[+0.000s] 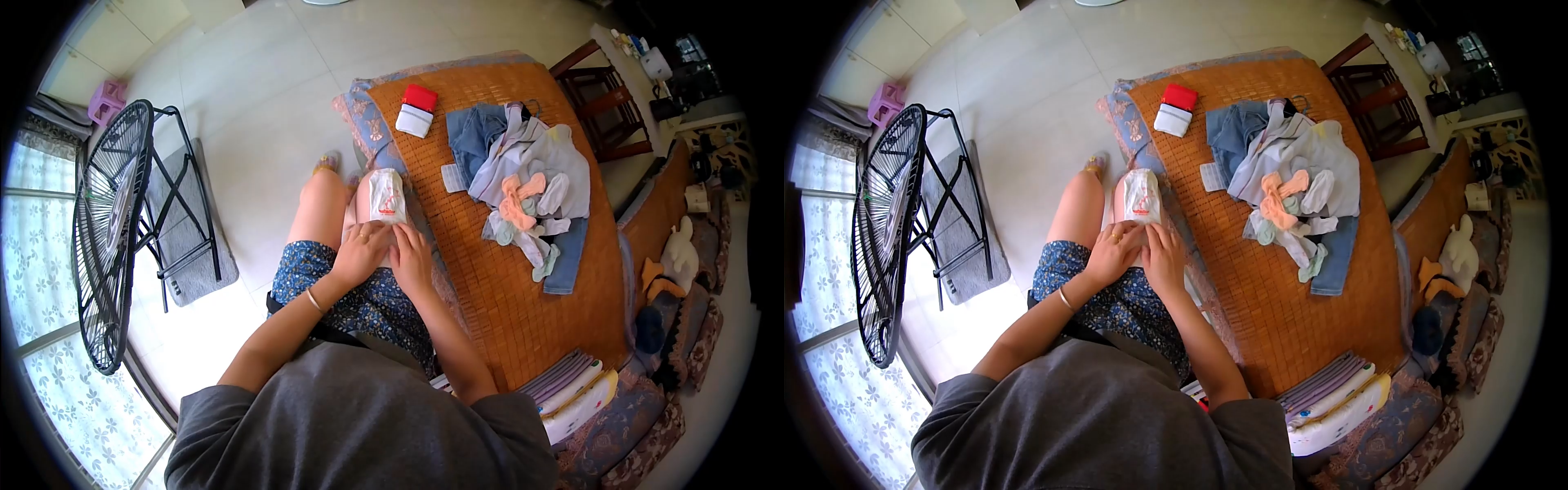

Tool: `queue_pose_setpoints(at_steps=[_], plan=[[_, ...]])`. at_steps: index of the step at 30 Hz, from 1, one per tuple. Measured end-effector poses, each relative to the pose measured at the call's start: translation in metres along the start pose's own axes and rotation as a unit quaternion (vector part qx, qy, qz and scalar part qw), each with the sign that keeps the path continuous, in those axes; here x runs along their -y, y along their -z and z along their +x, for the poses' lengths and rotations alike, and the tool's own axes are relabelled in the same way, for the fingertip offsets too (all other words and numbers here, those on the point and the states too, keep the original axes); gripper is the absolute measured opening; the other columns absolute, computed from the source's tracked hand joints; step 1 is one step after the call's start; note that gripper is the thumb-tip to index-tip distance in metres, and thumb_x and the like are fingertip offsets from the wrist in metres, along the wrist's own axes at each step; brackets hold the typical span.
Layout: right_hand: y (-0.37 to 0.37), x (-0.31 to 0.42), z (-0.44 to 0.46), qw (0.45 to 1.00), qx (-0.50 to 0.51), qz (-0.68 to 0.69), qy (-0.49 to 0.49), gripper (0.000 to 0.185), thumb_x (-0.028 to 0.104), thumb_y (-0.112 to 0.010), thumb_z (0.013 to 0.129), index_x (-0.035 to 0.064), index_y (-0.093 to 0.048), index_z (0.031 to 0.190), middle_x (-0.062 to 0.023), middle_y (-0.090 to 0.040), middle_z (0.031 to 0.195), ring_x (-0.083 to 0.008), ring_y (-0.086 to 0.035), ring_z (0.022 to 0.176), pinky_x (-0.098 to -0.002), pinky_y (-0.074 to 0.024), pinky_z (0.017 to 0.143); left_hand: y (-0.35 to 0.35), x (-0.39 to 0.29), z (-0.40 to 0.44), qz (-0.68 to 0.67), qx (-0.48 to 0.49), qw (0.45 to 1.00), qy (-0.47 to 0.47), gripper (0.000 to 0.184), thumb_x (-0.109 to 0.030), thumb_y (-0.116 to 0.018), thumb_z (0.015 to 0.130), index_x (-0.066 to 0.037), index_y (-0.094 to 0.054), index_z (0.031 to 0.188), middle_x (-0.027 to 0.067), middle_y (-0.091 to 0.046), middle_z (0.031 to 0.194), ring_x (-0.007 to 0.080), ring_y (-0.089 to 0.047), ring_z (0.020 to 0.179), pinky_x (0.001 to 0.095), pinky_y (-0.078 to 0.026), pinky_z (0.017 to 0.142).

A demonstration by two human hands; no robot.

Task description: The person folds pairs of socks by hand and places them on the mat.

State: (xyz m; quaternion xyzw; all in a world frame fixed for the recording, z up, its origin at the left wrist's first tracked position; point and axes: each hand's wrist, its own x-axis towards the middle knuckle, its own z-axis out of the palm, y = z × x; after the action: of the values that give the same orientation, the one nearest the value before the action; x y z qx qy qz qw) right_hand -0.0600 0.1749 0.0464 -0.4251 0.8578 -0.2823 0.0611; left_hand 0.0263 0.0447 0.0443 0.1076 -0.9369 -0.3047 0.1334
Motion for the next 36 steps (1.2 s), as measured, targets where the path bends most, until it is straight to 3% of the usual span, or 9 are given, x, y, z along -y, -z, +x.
queue_pose_setpoints(at_steps=[13, 15, 18, 22, 25, 28, 30, 31, 36], plan=[[-0.012, -0.049, -0.018, 0.981, 0.085, 0.174, 0.02, 0.068, 0.019, -0.052, 0.091, -0.001, -0.019, 0.147, -0.0239, -0.02, 0.152, -0.0369, -0.025, 0.139, -0.0408, -0.0249, 0.111, 0.006, 0.023, -0.013, -0.034, 0.145, 0.989, 0.001, 0.079, -0.052, -0.064, 0.079, -0.022, -0.033, 0.146, 0.0019, -0.027, 0.153, 0.0338, -0.022, 0.14, 0.0527, -0.021, 0.112], [-0.015, -0.064, -0.013, 0.912, 0.095, 0.372, -0.142, 0.06, 0.018, -0.047, 0.094, -0.0003, -0.023, 0.146, -0.0254, -0.023, 0.15, -0.0368, -0.027, 0.138, -0.0415, -0.0253, 0.111, 0.006, 0.026, -0.013, -0.059, 0.157, 0.986, -0.005, 0.083, -0.055, -0.065, 0.077, -0.022, -0.032, 0.146, 0.0023, -0.025, 0.153, 0.0352, -0.02, 0.141, 0.0547, -0.019, 0.112], [0.02, -0.035, 0.007, 0.956, -0.014, 0.285, -0.064, 0.052, 0.011, -0.045, 0.094, -0.0023, -0.03, 0.143, -0.0257, -0.032, 0.146, -0.037, -0.032, 0.136, -0.0411, -0.0271, 0.11, 0.005, 0.025, -0.014, -0.056, 0.152, 0.987, -0.005, 0.085, -0.055, -0.066, 0.076, -0.022, -0.032, 0.146, 0.0029, -0.025, 0.154, 0.0357, -0.021, 0.14, 0.0553, -0.019, 0.112], [-0.008, -0.004, 0.01, 0.993, 0.001, 0.112, 0.027, 0.049, 0.009, -0.046, 0.092, -0.0023, -0.036, 0.139, -0.0217, -0.04, 0.141, -0.0381, -0.037, 0.131, -0.0452, -0.0298, 0.108, 0.003, 0.026, -0.014, -0.069, 0.148, 0.987, -0.001, 0.084, -0.055, -0.066, 0.076, -0.022, -0.032, 0.146, 0.0033, -0.025, 0.154, 0.0349, -0.02, 0.141, 0.0558, -0.018, 0.112], [-0.019, -0.005, 0.0, 0.999, 0.027, 0.036, 0.004, 0.052, 0.013, -0.047, 0.092, -0.0013, -0.035, 0.14, -0.0188, -0.037, 0.145, -0.037, -0.034, 0.133, -0.0465, -0.0273, 0.109, 0.005, 0.027, -0.013, -0.07, 0.17, 0.983, 0.023, 0.085, -0.051, -0.067, 0.077, -0.018, -0.031, 0.146, 0.0063, -0.025, 0.154, 0.0362, -0.019, 0.141, 0.0524, -0.017, 0.113], [-0.019, -0.004, 0.0, 0.998, 0.04, 0.041, -0.002, 0.055, 0.016, -0.048, 0.091, -0.0005, -0.033, 0.141, -0.0173, -0.033, 0.147, -0.0353, -0.031, 0.136, -0.0463, -0.0249, 0.11, -0.017, 0.047, -0.016, -0.18, 0.068, 0.981, -0.031, 0.073, -0.035, -0.068, 0.082, -0.011, -0.036, 0.142, 0.0123, -0.039, 0.145, 0.036, -0.035, 0.133, 0.0468, -0.028, 0.11], [-0.02, -0.006, 0.001, 0.999, 0.035, 0.041, 0.001, 0.056, 0.017, -0.049, 0.091, -0.0004, -0.033, 0.141, -0.0174, -0.033, 0.147, -0.0354, -0.03, 0.136, -0.0464, -0.0249, 0.11, -0.033, 0.064, -0.02, -0.386, -0.113, 0.886, 0.229, 0.05, -0.013, -0.064, 0.085, -0.004, -0.047, 0.131, 0.0151, -0.054, 0.126, 0.031, -0.055, 0.114, 0.0365, -0.045, 0.097], [-0.021, -0.007, -0.001, 0.999, 0.031, 0.042, 0.005, 0.056, 0.017, -0.05, 0.09, -0.0003, -0.033, 0.141, -0.0174, -0.033, 0.147, -0.0356, -0.03, 0.136, -0.0466, -0.0249, 0.11, -0.002, 0.031, -0.007, -0.335, -0.188, 0.878, 0.287, 0.029, 0.0, -0.057, 0.086, -0.003, -0.055, 0.114, 0.0121, -0.061, 0.106, 0.0216, -0.062, 0.091, 0.0291, -0.052, 0.075], [-0.024, -0.004, -0.001, 0.999, 0.029, 0.033, -0.004, 0.053, 0.013, -0.049, 0.091, -0.0002, -0.035, 0.14, -0.018, -0.035, 0.146, -0.0349, -0.031, 0.136, -0.0458, -0.026, 0.109, 0.001, -0.008, 0.01, -0.249, -0.075, 0.957, 0.13, 0.018, 0.001, -0.057, 0.084, 0.001, -0.056, 0.102, 0.0165, -0.059, 0.091, 0.0282, -0.061, 0.083, 0.036, -0.05, 0.068]])
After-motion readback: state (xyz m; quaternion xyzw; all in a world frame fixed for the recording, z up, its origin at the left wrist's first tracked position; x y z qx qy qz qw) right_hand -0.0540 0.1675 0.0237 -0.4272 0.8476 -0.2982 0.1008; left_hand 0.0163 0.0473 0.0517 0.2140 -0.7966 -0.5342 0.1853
